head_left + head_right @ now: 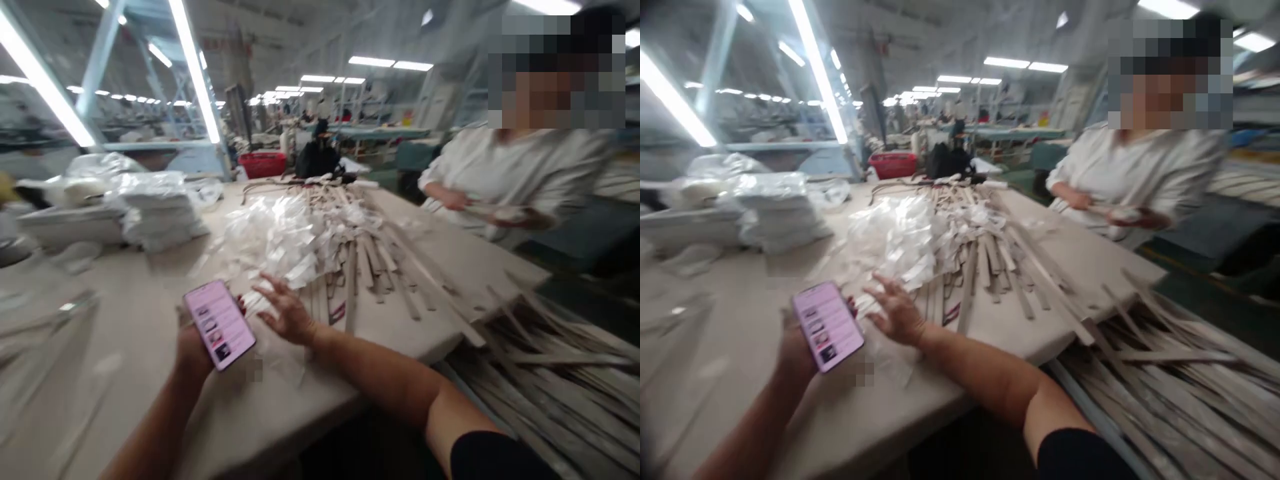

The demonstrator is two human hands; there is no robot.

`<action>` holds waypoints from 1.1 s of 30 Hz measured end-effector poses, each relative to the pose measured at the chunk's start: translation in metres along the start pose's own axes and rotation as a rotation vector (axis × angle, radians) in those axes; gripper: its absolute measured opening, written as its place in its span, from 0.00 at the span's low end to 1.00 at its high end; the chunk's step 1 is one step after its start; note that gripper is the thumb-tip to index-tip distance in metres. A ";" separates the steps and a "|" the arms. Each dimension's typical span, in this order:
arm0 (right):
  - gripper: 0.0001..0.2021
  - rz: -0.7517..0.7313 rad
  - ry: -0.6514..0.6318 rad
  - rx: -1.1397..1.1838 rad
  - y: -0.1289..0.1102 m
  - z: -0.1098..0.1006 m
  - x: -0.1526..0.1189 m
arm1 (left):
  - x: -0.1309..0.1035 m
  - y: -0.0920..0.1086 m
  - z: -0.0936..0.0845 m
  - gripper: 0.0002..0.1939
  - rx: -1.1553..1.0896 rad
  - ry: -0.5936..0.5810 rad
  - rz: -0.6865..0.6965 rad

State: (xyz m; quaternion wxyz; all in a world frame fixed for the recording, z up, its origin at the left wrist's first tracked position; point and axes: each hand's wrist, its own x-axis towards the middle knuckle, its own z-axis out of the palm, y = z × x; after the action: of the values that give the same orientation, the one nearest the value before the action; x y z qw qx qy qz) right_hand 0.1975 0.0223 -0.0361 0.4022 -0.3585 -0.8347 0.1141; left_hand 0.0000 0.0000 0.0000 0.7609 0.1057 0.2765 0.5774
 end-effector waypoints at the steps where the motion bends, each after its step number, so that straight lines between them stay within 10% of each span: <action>1: 0.24 -0.018 0.024 0.016 -0.001 -0.002 0.000 | -0.007 0.001 -0.001 0.42 0.048 0.090 0.062; 33: 0.23 -0.337 -0.124 0.030 -0.024 -0.025 -0.005 | 0.001 0.002 0.006 0.47 -0.014 0.031 0.140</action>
State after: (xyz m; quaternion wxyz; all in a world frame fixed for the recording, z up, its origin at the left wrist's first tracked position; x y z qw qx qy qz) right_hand 0.2061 -0.0011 -0.0116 0.3684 -0.1998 -0.9044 0.0795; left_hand 0.0017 0.0024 0.0052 0.7151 0.1106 0.2761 0.6326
